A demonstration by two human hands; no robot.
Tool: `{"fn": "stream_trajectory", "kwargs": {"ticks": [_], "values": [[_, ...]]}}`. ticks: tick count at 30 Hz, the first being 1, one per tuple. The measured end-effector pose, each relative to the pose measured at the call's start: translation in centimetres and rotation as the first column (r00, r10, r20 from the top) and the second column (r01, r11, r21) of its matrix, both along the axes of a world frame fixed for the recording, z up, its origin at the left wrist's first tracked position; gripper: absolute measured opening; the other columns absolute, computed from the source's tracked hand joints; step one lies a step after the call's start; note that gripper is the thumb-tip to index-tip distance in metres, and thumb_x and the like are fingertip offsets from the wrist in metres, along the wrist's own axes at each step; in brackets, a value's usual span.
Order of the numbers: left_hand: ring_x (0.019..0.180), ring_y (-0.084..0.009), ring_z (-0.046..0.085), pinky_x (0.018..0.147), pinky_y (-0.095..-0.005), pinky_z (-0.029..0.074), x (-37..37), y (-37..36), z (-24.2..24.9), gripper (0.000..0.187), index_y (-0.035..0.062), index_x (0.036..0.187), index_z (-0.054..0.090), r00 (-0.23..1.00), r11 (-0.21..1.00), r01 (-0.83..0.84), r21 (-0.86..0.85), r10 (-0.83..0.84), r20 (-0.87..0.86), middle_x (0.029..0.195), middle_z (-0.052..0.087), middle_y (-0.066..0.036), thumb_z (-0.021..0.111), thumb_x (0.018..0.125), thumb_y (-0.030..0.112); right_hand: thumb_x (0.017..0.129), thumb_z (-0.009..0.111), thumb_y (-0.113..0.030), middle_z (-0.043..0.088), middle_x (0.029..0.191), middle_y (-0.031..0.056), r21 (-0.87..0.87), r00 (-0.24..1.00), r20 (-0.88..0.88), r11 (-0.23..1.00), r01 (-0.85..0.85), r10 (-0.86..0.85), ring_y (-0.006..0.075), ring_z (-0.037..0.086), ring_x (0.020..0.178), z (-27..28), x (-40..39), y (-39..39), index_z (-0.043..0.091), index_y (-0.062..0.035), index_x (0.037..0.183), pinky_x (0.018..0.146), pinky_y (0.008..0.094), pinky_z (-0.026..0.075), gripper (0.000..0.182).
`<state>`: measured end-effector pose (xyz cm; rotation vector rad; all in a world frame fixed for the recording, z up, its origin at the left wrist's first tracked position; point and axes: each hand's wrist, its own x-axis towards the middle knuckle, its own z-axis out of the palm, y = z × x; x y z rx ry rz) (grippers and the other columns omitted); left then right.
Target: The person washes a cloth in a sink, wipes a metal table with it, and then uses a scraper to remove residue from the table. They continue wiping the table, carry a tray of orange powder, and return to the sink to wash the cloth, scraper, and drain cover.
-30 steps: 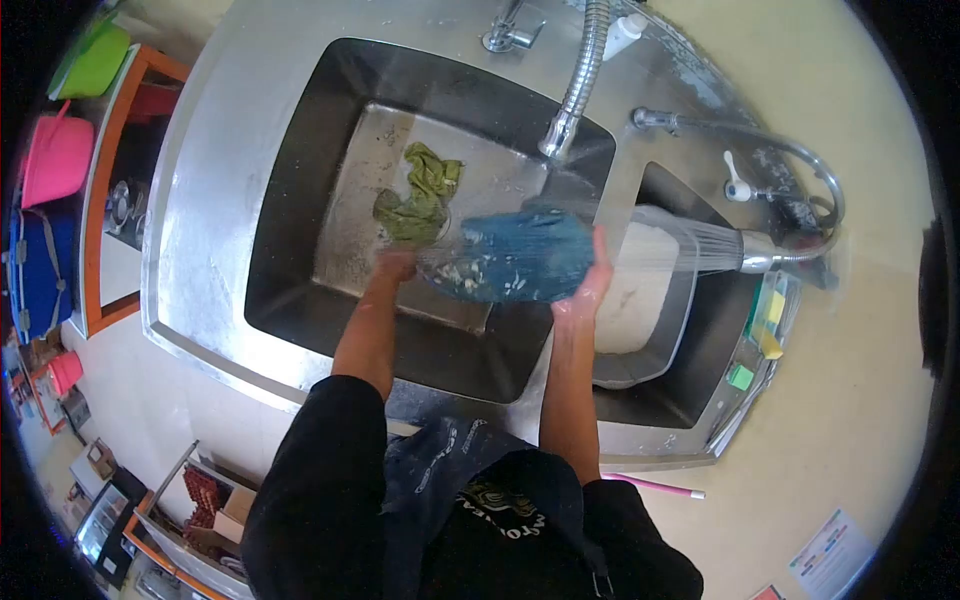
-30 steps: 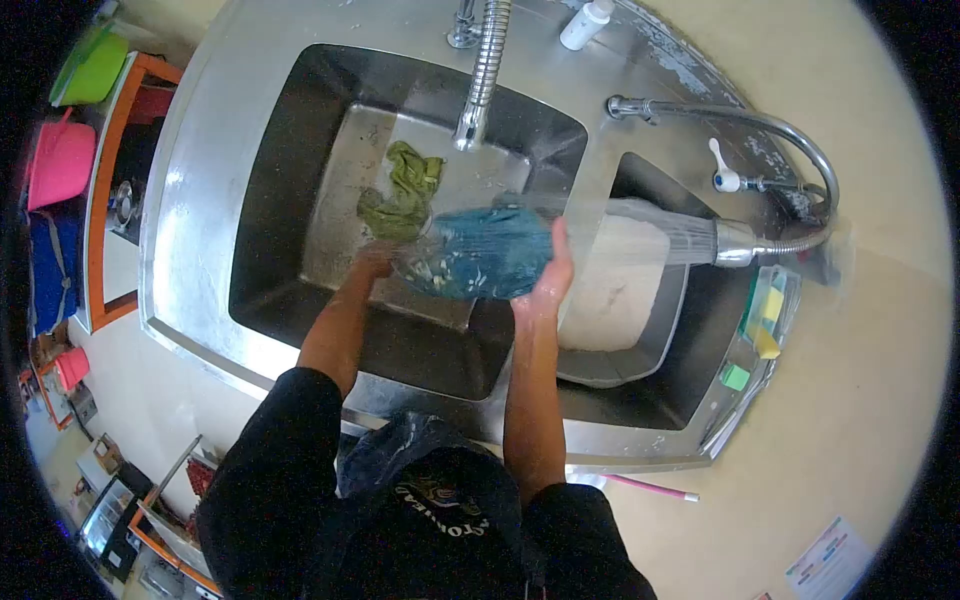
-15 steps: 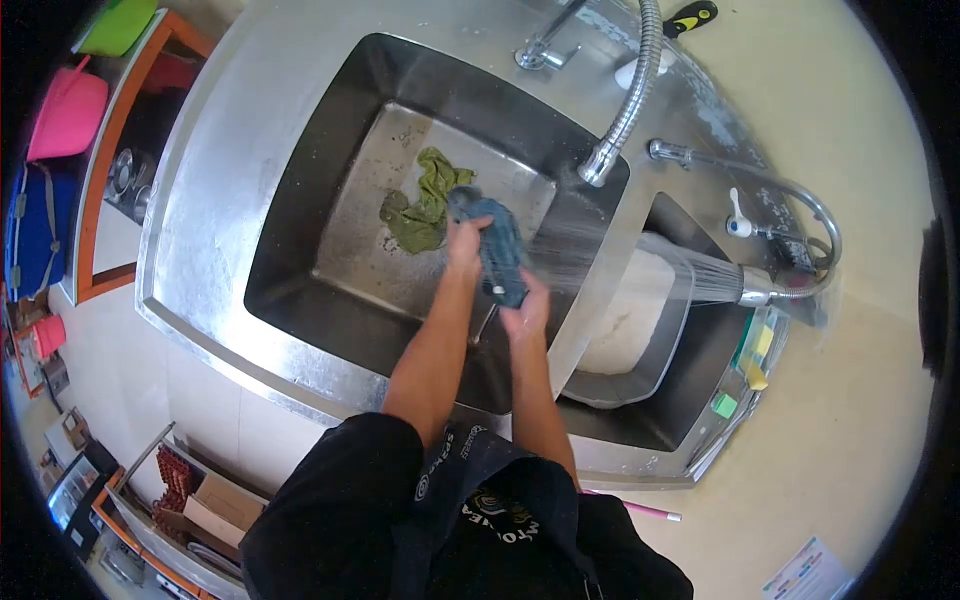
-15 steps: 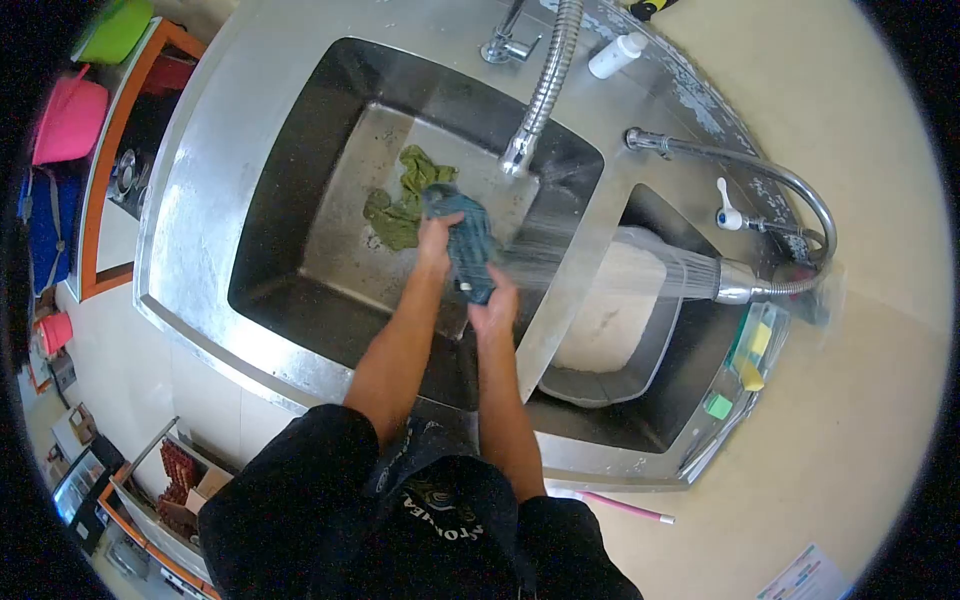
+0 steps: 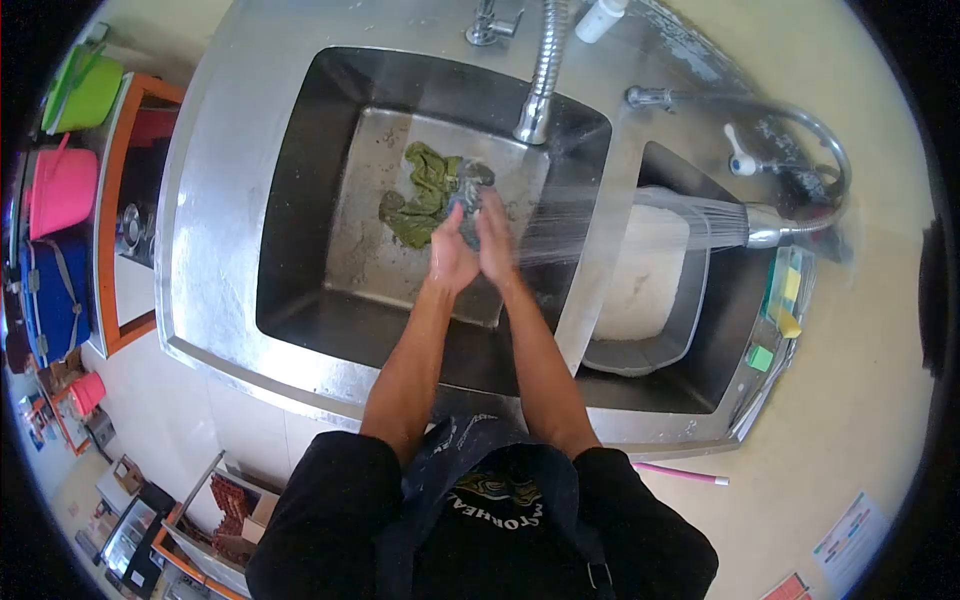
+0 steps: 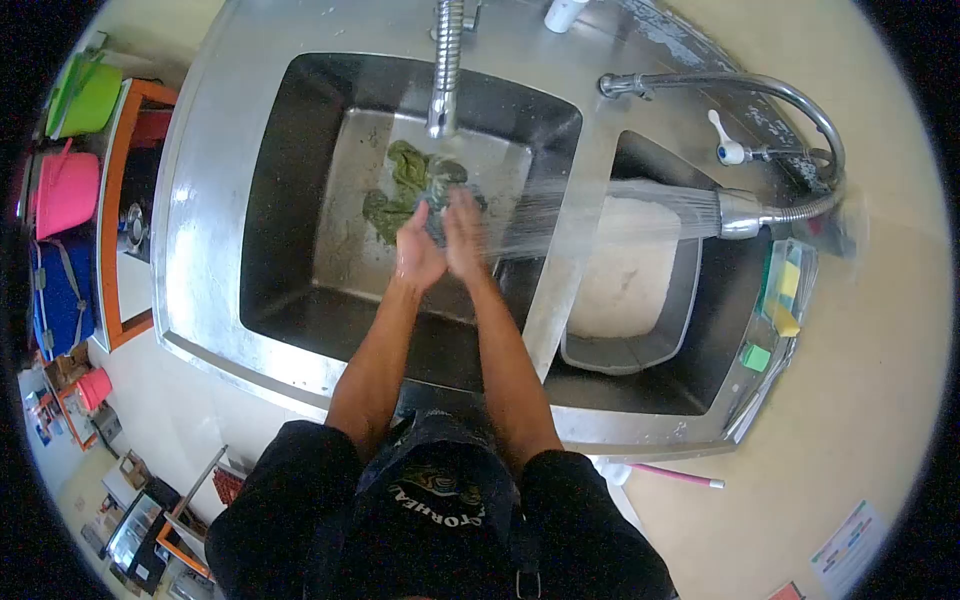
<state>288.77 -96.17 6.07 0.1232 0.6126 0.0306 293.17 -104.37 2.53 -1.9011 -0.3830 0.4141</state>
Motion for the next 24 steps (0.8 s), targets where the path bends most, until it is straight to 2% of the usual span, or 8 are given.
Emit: {"fn": "stream_trajectory", "kwargs": {"ticks": [4,6,8,11,15,19,22,24], "values": [[0.112,-0.0263,0.051,0.098,-0.0412,0.038,-0.2,-0.3,-1.1,0.049,0.0035,0.125,0.048,0.998,0.998,0.062,-0.019,-0.062,0.025,0.121,0.054,-0.015,0.043,0.095,0.043,0.092,0.042,-0.008,0.039,0.140,0.0215,-0.235,0.996,0.061,0.971,-0.046,0.062,0.0339,0.039,0.130,1.7,-0.6,1.0,0.040,0.0026,0.134,0.108,0.0384,0.029,0.043],[0.109,-0.0266,0.053,0.096,-0.0410,0.040,-0.2,2.7,-5.6,0.048,0.0036,0.124,0.049,0.867,0.982,0.081,-0.172,0.016,0.497,0.119,0.056,-0.014,0.043,0.095,0.042,0.090,0.046,-0.010,0.041,0.137,0.0234,-0.056,0.965,0.198,0.985,-0.166,0.174,0.0371,0.038,0.128,4.0,-2.8,0.4,0.045,-0.0006,0.132,0.107,0.0416,0.028,0.042],[0.097,-0.0237,0.057,0.089,-0.0383,0.044,-0.1,3.0,-2.9,0.041,0.0068,0.116,0.055,0.993,0.999,0.013,0.039,-0.018,0.120,0.105,0.062,-0.009,0.042,0.096,0.040,0.087,0.053,-0.011,0.052,0.124,0.0244,0.023,0.933,0.294,0.974,-0.225,0.209,0.0384,0.048,0.117,4.8,-3.2,-0.9,0.057,-0.0020,0.118,0.101,0.0429,0.035,0.032],[0.095,-0.0248,0.058,0.091,-0.0391,0.043,1.1,1.4,3.6,0.037,0.0079,0.108,0.057,0.996,0.997,-0.055,0.052,0.059,-0.062,0.098,0.062,-0.008,0.042,0.096,0.040,0.086,0.057,-0.013,0.059,0.110,0.0198,-0.356,0.938,-0.347,0.923,-0.142,0.010,0.0367,0.055,0.104,8.2,-0.7,-1.4,0.061,-0.0011,0.103,0.092,0.0434,0.040,0.021],[0.115,-0.0255,0.050,0.100,-0.0428,0.036,-0.1,0.7,-1.4,0.040,0.0067,0.120,0.053,0.990,0.989,0.076,0.128,-0.059,-0.128,0.121,0.056,-0.009,0.043,0.096,0.037,0.081,0.061,-0.013,0.059,0.101,0.0165,0.002,0.917,0.394,0.997,0.071,-0.066,0.0351,0.054,0.099,3.9,0.0,0.9,0.060,-0.0020,0.094,0.085,0.0433,0.041,0.017],[0.117,-0.0251,0.048,0.104,-0.0435,0.031,-1.4,-0.1,1.5,0.043,0.0078,0.128,0.046,0.996,0.988,0.038,0.153,-0.025,-0.082,0.124,0.053,-0.010,0.043,0.096,0.037,0.080,0.058,-0.009,0.058,0.113,0.0179,-0.153,0.990,0.093,0.981,0.117,-0.104,0.0374,0.051,0.107,-0.8,2.1,2.0,0.060,-0.0054,0.107,0.092,0.0473,0.039,0.028],[0.113,-0.0272,0.050,0.101,-0.0450,0.034,-2.0,0.0,2.4,0.044,0.0076,0.127,0.046,0.999,0.993,-0.034,0.115,0.037,-0.025,0.122,0.054,-0.010,0.044,0.096,0.039,0.079,0.059,-0.011,0.059,0.114,0.0187,-0.229,0.896,-0.239,0.918,0.323,-0.374,0.0372,0.053,0.107,0.5,2.7,2.1,0.060,-0.0043,0.111,0.094,0.0474,0.039,0.033],[0.110,-0.0283,0.052,0.098,-0.0456,0.038,-2.1,1.3,1.1,0.045,0.0062,0.126,0.047,0.999,0.992,-0.041,0.117,0.045,-0.031,0.121,0.054,-0.011,0.044,0.096,0.039,0.079,0.059,-0.011,0.061,0.110,0.0183,-0.129,0.969,0.216,0.980,0.151,-0.121,0.0362,0.055,0.104,1.1,-0.8,2.5,0.060,-0.0030,0.110,0.094,0.0458,0.040,0.032]]}}
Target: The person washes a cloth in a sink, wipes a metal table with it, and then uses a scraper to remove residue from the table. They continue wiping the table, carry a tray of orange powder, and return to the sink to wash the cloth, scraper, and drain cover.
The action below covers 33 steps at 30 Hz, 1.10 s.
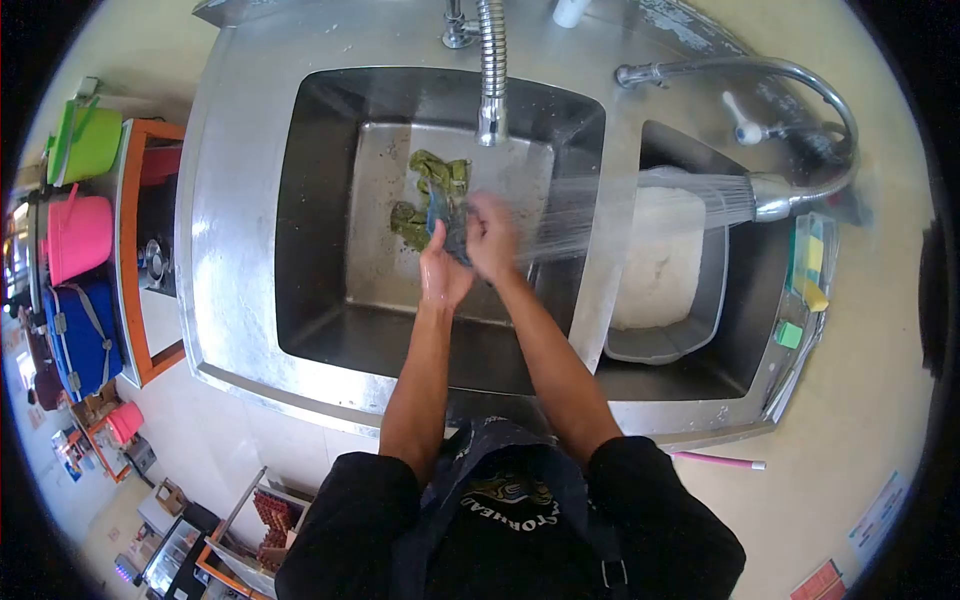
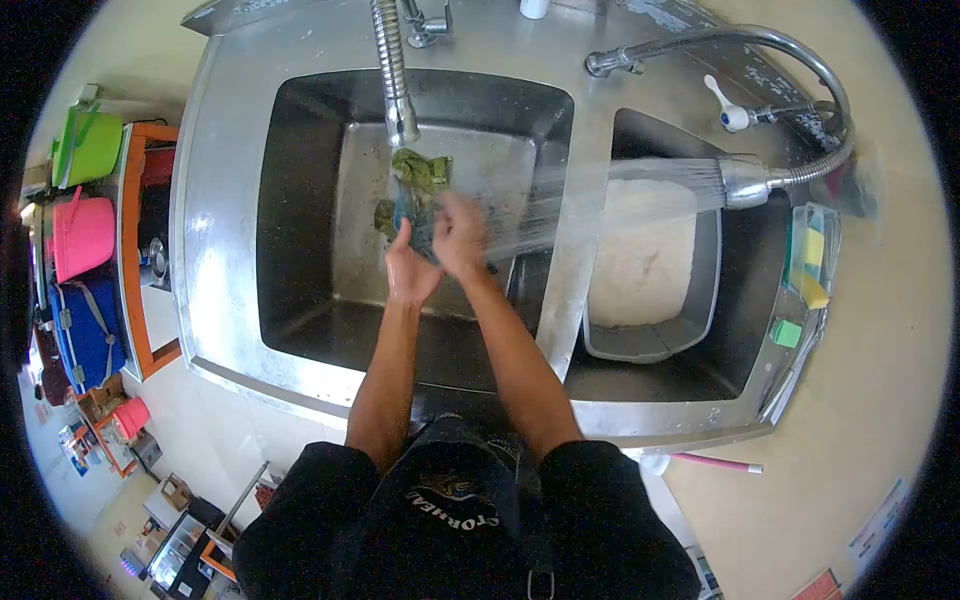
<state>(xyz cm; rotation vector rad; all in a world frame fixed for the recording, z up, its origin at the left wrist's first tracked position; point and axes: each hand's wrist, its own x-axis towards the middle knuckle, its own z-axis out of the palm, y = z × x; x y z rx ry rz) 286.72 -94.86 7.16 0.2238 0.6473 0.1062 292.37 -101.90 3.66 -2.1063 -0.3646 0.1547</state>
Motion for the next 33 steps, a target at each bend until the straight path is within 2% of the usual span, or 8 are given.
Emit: {"fn": "stream_trajectory", "kwargs": {"ticks": [4,8,11,14,18,24,26,33], "values": [[0.098,-0.0283,0.058,0.090,-0.0420,0.045,1.1,2.5,1.5,0.042,0.0033,0.116,0.053,0.988,0.998,0.057,-0.014,-0.059,-0.144,0.109,0.060,-0.013,0.046,0.095,0.040,0.079,0.060,-0.011,0.060,0.111,0.0194,0.226,0.879,0.141,0.849,-0.477,0.456,0.0361,0.056,0.105,3.6,-4.4,-2.2,0.060,-0.0012,0.107,0.096,0.0439,0.040,0.030],[0.090,-0.0207,0.059,0.079,-0.0322,0.048,0.4,2.1,-0.8,0.033,-0.0001,0.117,0.052,0.992,0.960,0.116,0.253,-0.101,-0.071,0.103,0.060,-0.010,0.049,0.095,0.024,0.082,0.060,-0.011,0.058,0.117,0.0189,0.352,0.975,0.137,0.911,-0.215,0.178,0.0342,0.053,0.111,7.8,-0.9,-1.1,0.059,0.0002,0.110,0.094,0.0403,0.041,0.030],[0.083,-0.0139,0.057,0.072,-0.0281,0.047,-0.2,2.2,-0.4,0.024,-0.0024,0.109,0.059,0.974,0.802,0.216,0.557,-0.134,-0.184,0.096,0.062,-0.006,0.052,0.093,0.015,0.084,0.064,-0.020,0.065,0.104,0.0132,-0.004,0.905,0.320,0.956,-0.294,0.280,0.0239,0.059,0.100,3.8,2.4,0.0,0.063,0.0008,0.106,0.087,0.0353,0.044,0.030],[0.068,-0.0082,0.054,0.061,-0.0247,0.046,-0.2,3.1,-0.6,0.017,-0.0045,0.092,0.068,0.963,0.592,0.238,0.770,-0.038,-0.268,0.080,0.063,0.000,0.061,0.089,0.011,0.084,0.067,-0.029,0.067,0.091,0.0077,0.207,0.661,-0.605,0.889,-0.408,0.444,0.0146,0.060,0.083,0.3,4.7,-0.6,0.066,0.0008,0.103,0.076,0.0314,0.047,0.035],[0.066,-0.0081,0.055,0.059,-0.0244,0.045,0.3,5.9,1.1,0.018,-0.0033,0.092,0.068,0.913,0.563,0.367,0.741,-0.067,-0.401,0.079,0.064,-0.001,0.063,0.088,0.013,0.086,0.066,-0.031,0.063,0.080,0.0017,0.132,0.745,-0.524,0.903,-0.408,0.413,0.0065,0.053,0.065,4.1,5.5,-1.3,0.067,-0.0014,0.099,0.060,0.0264,0.045,0.032],[0.070,-0.0100,0.059,0.063,-0.0266,0.048,1.3,8.2,1.6,0.021,-0.0033,0.095,0.066,0.755,0.486,0.651,0.582,-0.496,-0.430,0.086,0.066,-0.006,0.065,0.087,0.016,0.090,0.062,-0.029,0.060,0.076,-0.0001,0.592,0.614,-0.630,0.806,-0.017,0.476,0.0089,0.051,0.064,2.5,3.6,-2.7,0.061,0.0023,0.106,0.059,0.0239,0.043,0.035],[0.069,-0.0087,0.057,0.061,-0.0253,0.046,1.1,7.8,1.5,0.022,-0.0028,0.097,0.067,0.804,0.596,0.579,0.557,-0.532,-0.266,0.086,0.066,-0.004,0.064,0.087,0.017,0.090,0.061,-0.025,0.060,0.083,-0.0018,0.483,0.637,-0.705,0.869,0.109,0.312,0.0058,0.050,0.068,1.6,2.6,-1.9,0.060,0.0026,0.108,0.062,0.0213,0.042,0.033],[0.069,-0.0076,0.052,0.064,-0.0228,0.042,3.7,7.2,3.0,0.019,-0.0032,0.094,0.066,0.682,0.224,0.692,0.686,-0.514,-0.520,0.083,0.063,-0.001,0.066,0.085,0.014,0.090,0.062,-0.028,0.063,0.081,-0.0006,0.263,0.668,-0.743,0.929,0.261,0.022,0.0102,0.053,0.066,3.2,0.8,0.0,0.065,0.0022,0.100,0.059,0.0258,0.043,0.033]]}}
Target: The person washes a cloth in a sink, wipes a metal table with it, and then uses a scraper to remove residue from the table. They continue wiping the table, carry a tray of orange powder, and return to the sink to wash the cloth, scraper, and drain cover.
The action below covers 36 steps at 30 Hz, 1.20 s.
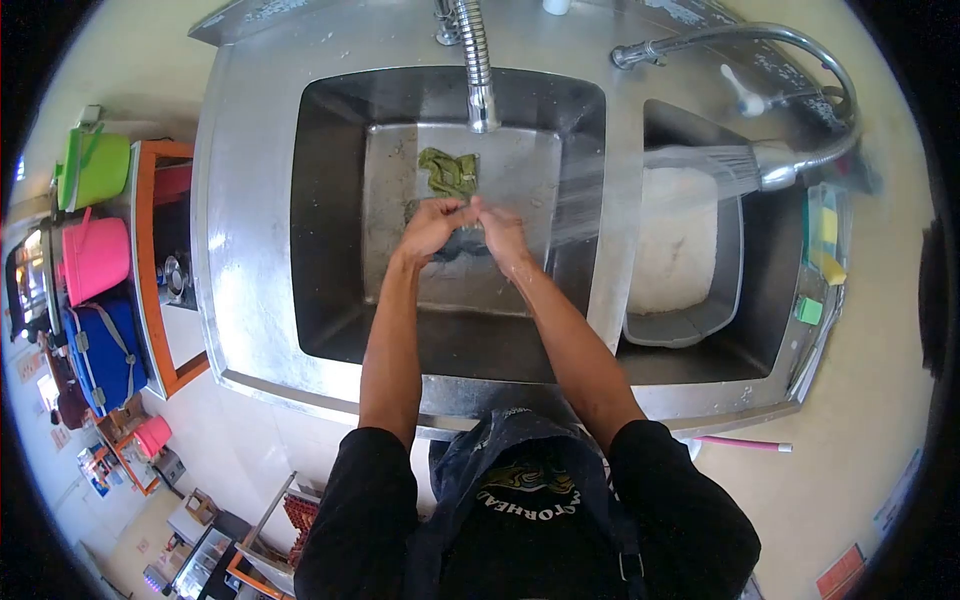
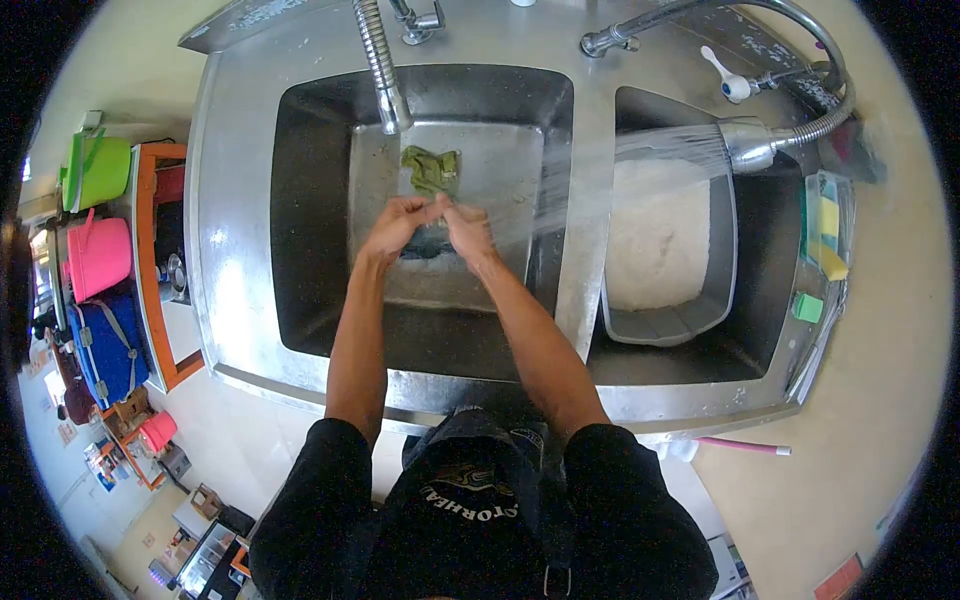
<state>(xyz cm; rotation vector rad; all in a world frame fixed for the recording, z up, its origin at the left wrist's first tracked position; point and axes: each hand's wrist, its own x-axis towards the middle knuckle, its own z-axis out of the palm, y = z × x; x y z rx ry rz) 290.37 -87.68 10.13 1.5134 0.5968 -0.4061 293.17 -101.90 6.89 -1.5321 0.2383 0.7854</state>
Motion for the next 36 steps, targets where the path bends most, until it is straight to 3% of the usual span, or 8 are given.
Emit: {"fn": "stream_trajectory", "kwargs": {"ticks": [5,8,11,17,23,28,31,36], "values": [[0.075,-0.0108,0.053,0.069,-0.0264,0.043,2.3,0.1,-0.6,0.020,0.0002,0.093,0.066,0.963,0.956,-0.253,0.145,0.235,0.130,0.081,0.062,-0.001,0.065,0.086,0.019,0.088,0.063,-0.030,0.063,0.091,0.0035,0.409,0.992,-0.113,0.907,0.095,-0.053,0.0112,0.056,0.082,0.0,1.5,-1.1,0.064,0.0008,0.103,0.069,0.0270,0.045,0.034],[0.068,-0.0139,0.053,0.066,-0.0297,0.045,3.6,-4.8,-0.9,0.023,0.0012,0.095,0.065,0.683,0.907,-0.420,0.020,0.302,0.665,0.071,0.062,-0.002,0.065,0.086,0.022,0.088,0.064,-0.031,0.063,0.096,0.0051,0.318,0.983,-0.099,0.931,0.178,-0.154,0.0130,0.057,0.087,2.2,3.6,-0.2,0.062,-0.0007,0.107,0.071,0.0283,0.046,0.036],[0.066,-0.0151,0.054,0.067,-0.0321,0.047,2.8,-9.2,-1.8,0.029,-0.0015,0.096,0.062,0.679,0.846,-0.532,0.037,0.400,0.616,0.069,0.062,-0.008,0.064,0.087,0.026,0.088,0.062,-0.033,0.059,0.106,0.0093,0.231,0.911,-0.254,0.895,0.382,-0.324,0.0164,0.056,0.091,2.8,5.0,0.0,0.055,0.0030,0.116,0.078,0.0312,0.046,0.046],[0.074,-0.0216,0.061,0.071,-0.0364,0.047,1.3,-6.6,-3.2,0.040,-0.0009,0.101,0.062,0.898,0.853,0.377,0.362,-0.432,0.083,0.078,0.062,-0.024,0.063,0.085,0.036,0.089,0.059,-0.039,0.056,0.112,0.0118,0.169,0.867,-0.282,0.869,0.466,-0.410,0.0234,0.056,0.096,3.5,5.0,-4.5,0.051,0.0051,0.118,0.081,0.0386,0.047,0.053],[0.085,-0.0332,0.063,0.082,-0.0398,0.047,-1.2,-5.5,-9.1,0.036,0.0095,0.111,0.063,0.852,0.808,0.515,0.286,-0.519,-0.067,0.094,0.066,-0.018,0.066,0.082,0.030,0.090,0.058,-0.033,0.060,0.100,0.0105,0.150,0.725,-0.420,0.746,0.649,-0.546,0.0251,0.060,0.089,7.5,3.9,-5.7,0.055,-0.0006,0.109,0.077,0.0423,0.051,0.038],[0.099,-0.0317,0.062,0.084,-0.0401,0.050,-8.6,-1.6,-16.0,0.042,0.0124,0.120,0.058,0.867,0.544,0.495,0.678,-0.357,-0.347,0.106,0.065,-0.016,0.067,0.080,0.021,0.090,0.059,-0.026,0.061,0.096,0.0067,0.418,0.791,-0.488,0.696,0.583,-0.369,0.0217,0.061,0.087,12.5,5.3,-7.2,0.055,-0.0036,0.105,0.076,0.0407,0.051,0.027],[0.100,-0.0304,0.062,0.080,-0.0394,0.051,-5.0,-4.8,-9.0,0.041,0.0084,0.117,0.058,0.972,0.932,-0.127,0.340,0.050,0.228,0.105,0.065,-0.016,0.068,0.078,0.015,0.091,0.058,-0.021,0.060,0.099,0.0064,0.485,0.883,-0.398,0.761,0.432,-0.248,0.0213,0.060,0.089,10.6,6.9,-6.6,0.054,-0.0041,0.108,0.076,0.0394,0.051,0.025],[0.091,-0.0292,0.066,0.076,-0.0359,0.052,0.3,-9.4,1.2,0.030,-0.0014,0.104,0.060,0.858,0.842,-0.143,0.520,-0.156,0.489,0.099,0.065,-0.019,0.069,0.077,0.008,0.093,0.054,-0.018,0.059,0.093,0.0046,0.489,0.825,-0.491,0.695,0.527,-0.280,0.0195,0.057,0.083,6.8,6.9,-4.2,0.054,-0.0068,0.105,0.076,0.0369,0.047,0.016]]}}
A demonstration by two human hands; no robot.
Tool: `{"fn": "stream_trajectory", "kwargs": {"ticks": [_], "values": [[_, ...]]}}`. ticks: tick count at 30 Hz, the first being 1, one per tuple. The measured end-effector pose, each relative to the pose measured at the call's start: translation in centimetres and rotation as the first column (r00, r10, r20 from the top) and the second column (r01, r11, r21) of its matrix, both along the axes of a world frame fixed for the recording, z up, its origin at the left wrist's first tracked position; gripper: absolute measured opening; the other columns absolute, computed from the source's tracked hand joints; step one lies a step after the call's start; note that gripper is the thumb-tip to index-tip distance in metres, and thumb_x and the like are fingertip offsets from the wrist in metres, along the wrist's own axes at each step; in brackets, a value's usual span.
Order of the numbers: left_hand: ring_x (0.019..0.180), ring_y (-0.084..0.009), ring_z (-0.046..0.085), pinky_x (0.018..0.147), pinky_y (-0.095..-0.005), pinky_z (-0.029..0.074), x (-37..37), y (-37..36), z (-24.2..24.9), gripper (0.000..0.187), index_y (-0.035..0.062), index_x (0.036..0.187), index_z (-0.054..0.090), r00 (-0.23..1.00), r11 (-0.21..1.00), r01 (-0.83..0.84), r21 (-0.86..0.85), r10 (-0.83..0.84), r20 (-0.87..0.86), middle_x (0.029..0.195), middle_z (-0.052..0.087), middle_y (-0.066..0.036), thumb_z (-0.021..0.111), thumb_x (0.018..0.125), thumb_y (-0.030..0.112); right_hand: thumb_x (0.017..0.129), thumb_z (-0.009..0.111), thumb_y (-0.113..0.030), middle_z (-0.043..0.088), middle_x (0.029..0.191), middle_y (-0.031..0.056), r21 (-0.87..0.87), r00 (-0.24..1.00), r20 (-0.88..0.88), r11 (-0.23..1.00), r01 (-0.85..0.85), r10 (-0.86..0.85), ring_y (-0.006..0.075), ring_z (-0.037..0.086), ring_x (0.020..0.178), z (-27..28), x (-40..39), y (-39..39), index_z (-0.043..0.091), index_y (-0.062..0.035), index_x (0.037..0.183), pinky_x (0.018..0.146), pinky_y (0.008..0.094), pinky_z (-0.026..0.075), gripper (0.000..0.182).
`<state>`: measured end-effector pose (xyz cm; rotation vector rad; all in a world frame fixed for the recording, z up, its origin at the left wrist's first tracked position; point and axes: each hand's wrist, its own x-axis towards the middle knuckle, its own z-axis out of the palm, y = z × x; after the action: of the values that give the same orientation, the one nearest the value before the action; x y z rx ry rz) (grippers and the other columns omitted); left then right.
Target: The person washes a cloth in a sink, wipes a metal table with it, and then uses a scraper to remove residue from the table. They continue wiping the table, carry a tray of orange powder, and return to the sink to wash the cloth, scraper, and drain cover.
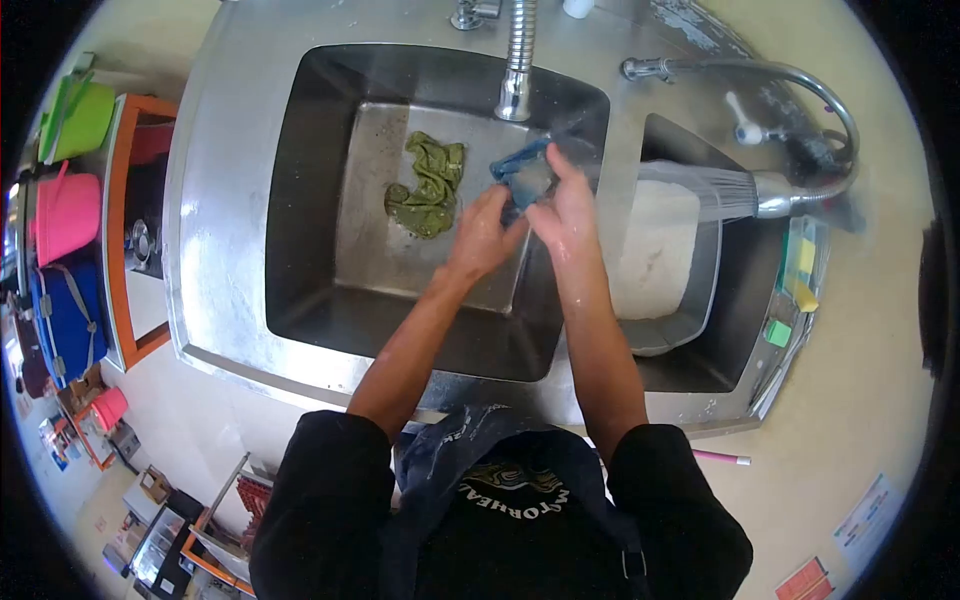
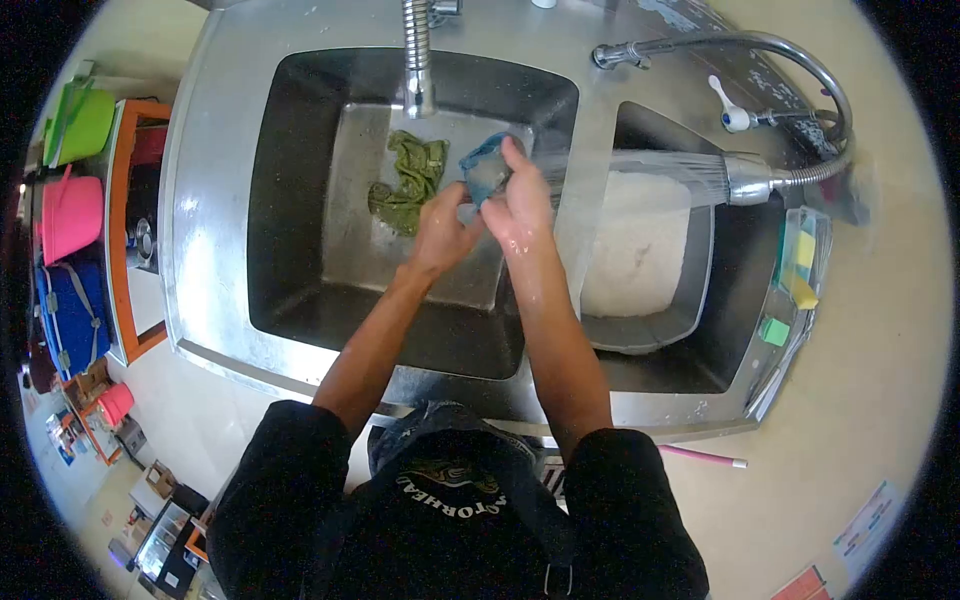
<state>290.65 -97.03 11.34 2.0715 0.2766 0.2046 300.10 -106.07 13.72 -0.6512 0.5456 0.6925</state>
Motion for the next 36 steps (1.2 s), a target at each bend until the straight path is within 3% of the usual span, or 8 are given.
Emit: {"fn": "stream_trajectory", "kwargs": {"ticks": [9,12,15,18,21,27,35,36], "values": [[0.068,-0.0250,0.067,0.059,-0.0316,0.052,0.8,1.2,0.6,0.013,-0.0024,0.087,0.066,0.977,0.996,-0.010,0.085,-0.008,0.212,0.077,0.067,-0.016,0.067,0.081,0.009,0.095,0.051,-0.022,0.059,0.099,0.0068,-0.112,0.987,-0.070,0.984,0.137,-0.145,0.0216,0.056,0.089,-0.9,1.9,-2.0,0.055,-0.0072,0.108,0.082,0.0383,0.044,0.019],[0.065,-0.0220,0.065,0.058,-0.0329,0.052,0.4,3.4,-0.3,0.025,-0.0008,0.085,0.068,0.924,0.887,-0.355,-0.296,0.283,-0.259,0.072,0.068,-0.011,0.063,0.088,0.023,0.095,0.052,-0.023,0.060,0.104,0.0079,-0.203,0.969,-0.132,0.963,0.178,-0.207,0.0225,0.056,0.095,-0.5,1.9,-2.8,0.056,-0.0061,0.107,0.086,0.0406,0.044,0.021],[0.066,-0.0226,0.064,0.060,-0.0359,0.052,-0.2,3.7,-2.7,0.040,0.0002,0.091,0.068,0.713,0.764,-0.494,-0.414,0.084,-0.696,0.079,0.067,-0.010,0.053,0.093,0.038,0.093,0.053,-0.023,0.060,0.109,0.0076,-0.210,0.972,-0.107,0.960,0.185,-0.210,0.0226,0.055,0.102,-0.4,1.1,-2.0,0.055,-0.0048,0.109,0.091,0.0422,0.043,0.024],[0.075,-0.0243,0.063,0.065,-0.0386,0.052,1.0,-1.0,1.6,0.049,-0.0010,0.101,0.064,0.771,-0.067,-0.598,-0.799,-0.322,-0.550,0.087,0.064,-0.014,0.046,0.094,0.044,0.092,0.053,-0.019,0.058,0.114,0.0067,-0.125,0.971,-0.055,0.967,0.223,-0.231,0.0215,0.054,0.104,-2.5,-2.2,-0.7,0.054,-0.0041,0.116,0.092,0.0389,0.042,0.029],[0.082,-0.0254,0.062,0.069,-0.0434,0.052,3.9,-2.2,-5.1,0.041,-0.0023,0.098,0.062,0.718,0.113,-0.696,-0.710,0.088,-0.690,0.093,0.063,-0.014,0.051,0.091,0.036,0.090,0.055,-0.017,0.060,0.112,0.0071,-0.266,0.944,0.069,0.906,0.329,-0.323,0.0214,0.057,0.100,-4.0,-7.3,-0.2,0.055,-0.0016,0.116,0.088,0.0373,0.045,0.030],[0.084,-0.0244,0.061,0.076,-0.0413,0.050,4.0,-2.0,-16.8,0.037,0.0004,0.102,0.062,0.689,0.290,-0.702,-0.651,0.043,-0.724,0.096,0.063,-0.012,0.051,0.090,0.034,0.088,0.057,-0.013,0.061,0.107,0.0089,-0.440,0.976,-0.003,0.877,0.192,-0.216,0.0227,0.062,0.090,0.4,-11.6,-2.5,0.055,0.0013,0.113,0.079,0.0369,0.051,0.029],[0.091,-0.0223,0.060,0.077,-0.0378,0.049,3.7,-2.4,-11.7,0.050,0.0011,0.109,0.061,0.768,-0.159,-0.641,-0.751,-0.124,-0.628,0.102,0.064,-0.011,0.057,0.086,0.046,0.087,0.057,-0.014,0.062,0.100,0.0096,-0.093,0.990,-0.138,0.996,0.009,-0.022,0.0241,0.063,0.085,0.4,-7.9,-3.8,0.056,-0.0021,0.107,0.077,0.0404,0.050,0.023],[0.092,-0.0220,0.060,0.077,-0.0374,0.049,3.1,-2.5,-10.5,0.052,0.0011,0.110,0.061,0.782,-0.158,-0.623,-0.766,-0.162,-0.602,0.103,0.064,-0.011,0.057,0.085,0.047,0.086,0.059,-0.014,0.062,0.098,0.0098,-0.262,0.999,-0.021,0.964,0.035,-0.042,0.0235,0.062,0.084,-0.6,-6.4,-2.7,0.057,-0.0028,0.106,0.077,0.0394,0.050,0.024]]}}
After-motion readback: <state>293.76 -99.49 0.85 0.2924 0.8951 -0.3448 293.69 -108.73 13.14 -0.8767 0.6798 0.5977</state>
